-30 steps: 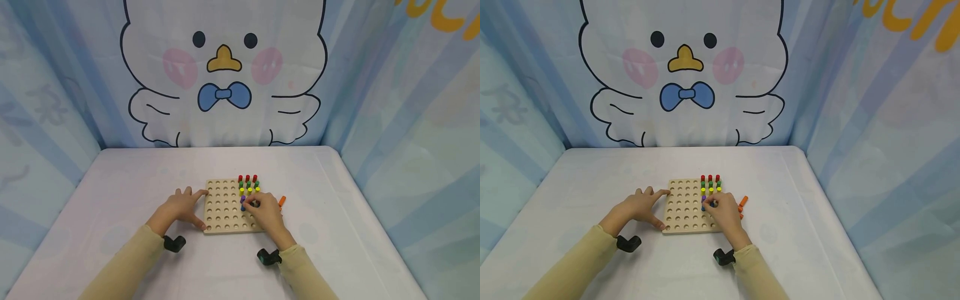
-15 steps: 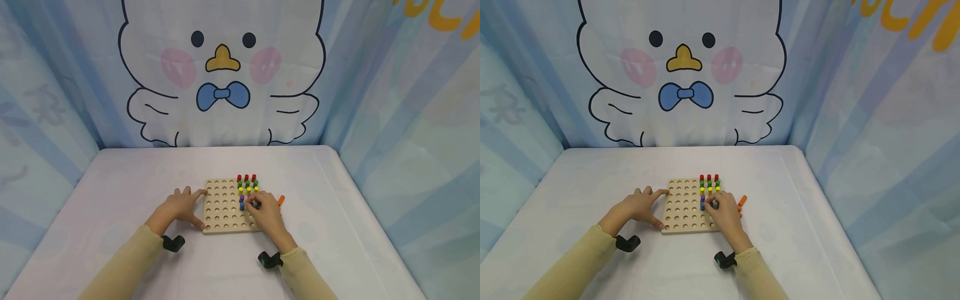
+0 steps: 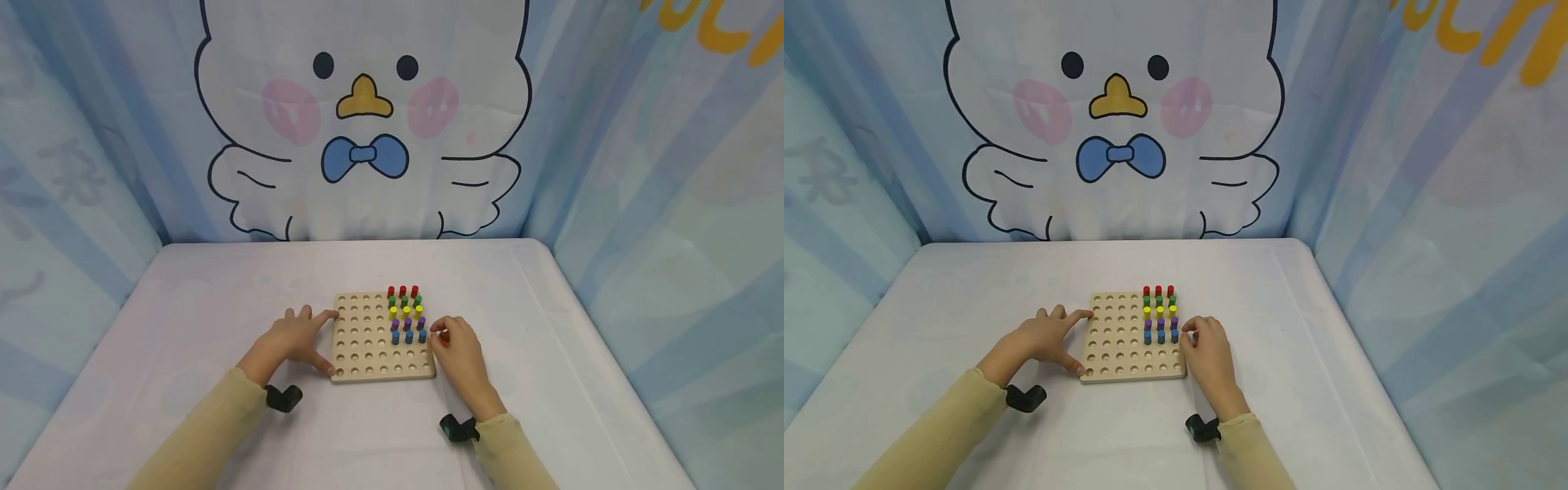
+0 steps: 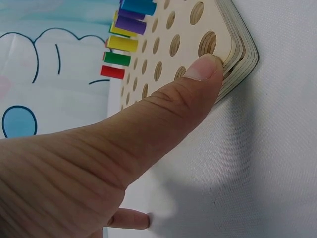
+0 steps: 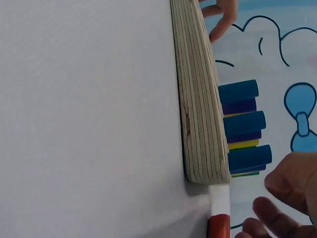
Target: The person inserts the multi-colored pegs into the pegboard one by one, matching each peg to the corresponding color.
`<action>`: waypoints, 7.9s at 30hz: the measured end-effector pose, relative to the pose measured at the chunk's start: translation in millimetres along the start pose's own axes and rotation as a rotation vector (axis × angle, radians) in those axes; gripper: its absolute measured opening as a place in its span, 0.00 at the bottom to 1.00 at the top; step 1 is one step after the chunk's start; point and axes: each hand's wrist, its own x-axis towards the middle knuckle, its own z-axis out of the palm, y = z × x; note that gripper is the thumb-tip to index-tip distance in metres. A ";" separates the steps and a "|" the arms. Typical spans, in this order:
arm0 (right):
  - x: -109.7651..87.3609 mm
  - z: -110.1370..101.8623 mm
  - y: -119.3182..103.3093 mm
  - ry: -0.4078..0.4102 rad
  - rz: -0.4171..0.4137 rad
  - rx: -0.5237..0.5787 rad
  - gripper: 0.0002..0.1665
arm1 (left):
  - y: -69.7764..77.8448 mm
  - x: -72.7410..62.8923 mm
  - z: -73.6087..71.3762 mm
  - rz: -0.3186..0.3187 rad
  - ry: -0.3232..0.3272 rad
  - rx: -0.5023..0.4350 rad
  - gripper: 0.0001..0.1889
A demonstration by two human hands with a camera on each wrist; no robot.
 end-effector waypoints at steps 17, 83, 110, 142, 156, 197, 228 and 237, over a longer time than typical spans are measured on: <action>-7.9 -6.3 12.1 -0.110 -0.038 -0.077 0.13 | -1.9 3.9 3.6 -0.011 0.003 0.010 0.61; -1.7 -9.3 4.4 0.014 0.099 0.209 0.06 | -2.1 4.6 3.2 -0.014 0.000 0.015 0.61; 3.8 -12.2 33.2 -0.075 0.189 0.019 0.14 | -2.6 5.7 3.2 -0.006 -0.003 0.018 0.61; -11.6 -6.0 -7.5 0.119 0.038 0.295 0.08 | 0.1 0.5 -0.2 -0.013 -0.011 0.018 0.61; -14.3 2.4 -9.9 -0.006 0.082 0.217 0.08 | -0.8 0.8 0.6 0.005 0.006 -0.001 0.61; 5.3 -5.4 -1.4 -0.037 -0.033 0.056 0.09 | -0.9 2.7 2.1 0.000 -0.004 -0.002 0.61; 30.1 -11.1 38.2 -0.018 0.132 -0.001 0.17 | 0.2 2.9 1.1 -0.009 -0.007 0.005 0.62; 26.5 -9.3 36.3 0.027 0.106 0.069 0.10 | -0.2 3.0 2.1 -0.002 -0.001 0.007 0.61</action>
